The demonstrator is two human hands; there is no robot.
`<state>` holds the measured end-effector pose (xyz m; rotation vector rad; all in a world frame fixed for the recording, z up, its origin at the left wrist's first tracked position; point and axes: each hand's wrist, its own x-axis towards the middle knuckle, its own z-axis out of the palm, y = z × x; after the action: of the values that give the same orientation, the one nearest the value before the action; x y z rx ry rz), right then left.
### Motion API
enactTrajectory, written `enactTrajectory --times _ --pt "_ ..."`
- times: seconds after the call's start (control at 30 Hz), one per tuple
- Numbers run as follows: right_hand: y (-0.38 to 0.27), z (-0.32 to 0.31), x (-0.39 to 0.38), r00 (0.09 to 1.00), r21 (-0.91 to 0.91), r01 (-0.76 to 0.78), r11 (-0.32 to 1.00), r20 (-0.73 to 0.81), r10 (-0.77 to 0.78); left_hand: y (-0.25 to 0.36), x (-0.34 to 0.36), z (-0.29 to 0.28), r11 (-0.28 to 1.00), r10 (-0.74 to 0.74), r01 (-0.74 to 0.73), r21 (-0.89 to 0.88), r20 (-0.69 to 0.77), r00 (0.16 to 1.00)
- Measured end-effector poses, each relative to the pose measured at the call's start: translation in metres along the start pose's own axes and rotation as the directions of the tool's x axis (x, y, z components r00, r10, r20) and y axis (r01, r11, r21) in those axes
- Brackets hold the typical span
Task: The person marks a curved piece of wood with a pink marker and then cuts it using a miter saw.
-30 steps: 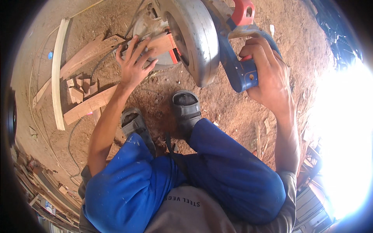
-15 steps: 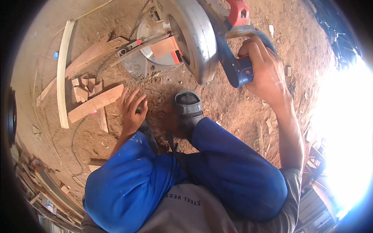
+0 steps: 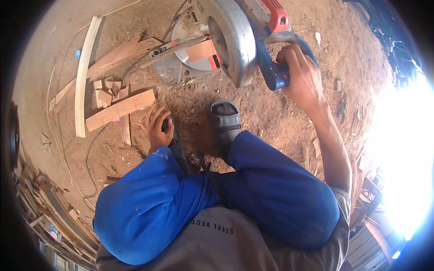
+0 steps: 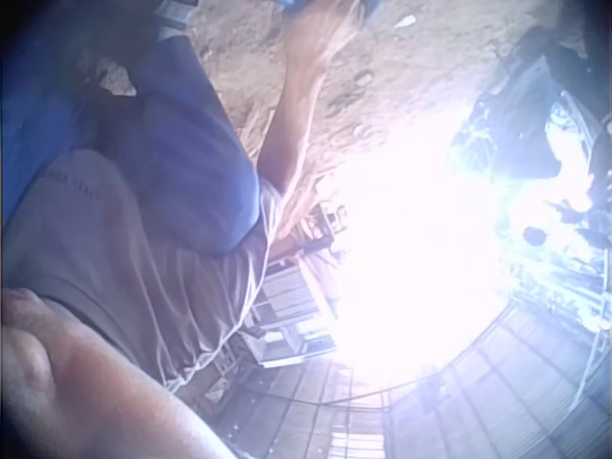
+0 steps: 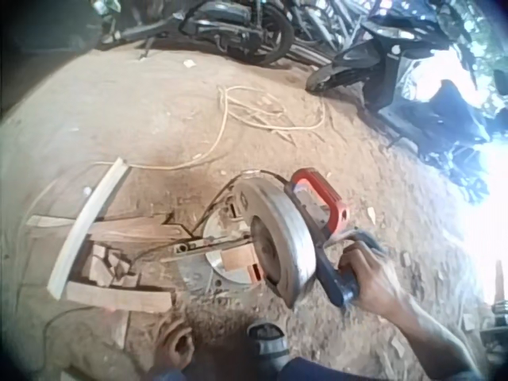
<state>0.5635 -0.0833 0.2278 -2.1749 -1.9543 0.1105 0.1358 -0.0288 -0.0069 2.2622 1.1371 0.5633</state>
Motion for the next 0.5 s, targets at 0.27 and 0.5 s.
enactTrajectory --times 0.27,0.5 --pt "0.0001 0.0039 -0.0071 0.999 -0.065 0.014 0.998 -0.032 -0.016 0.0005 0.0003 0.0048 1.0 0.0 0.0 0.019 0.002 1.0" --pt "-0.0031 0.0081 -0.0078 0.998 -0.074 0.011 0.997 -0.054 -0.015 0.0017 0.0025 0.0003 0.998 -0.003 0.002 0.062 0.012 1.0"
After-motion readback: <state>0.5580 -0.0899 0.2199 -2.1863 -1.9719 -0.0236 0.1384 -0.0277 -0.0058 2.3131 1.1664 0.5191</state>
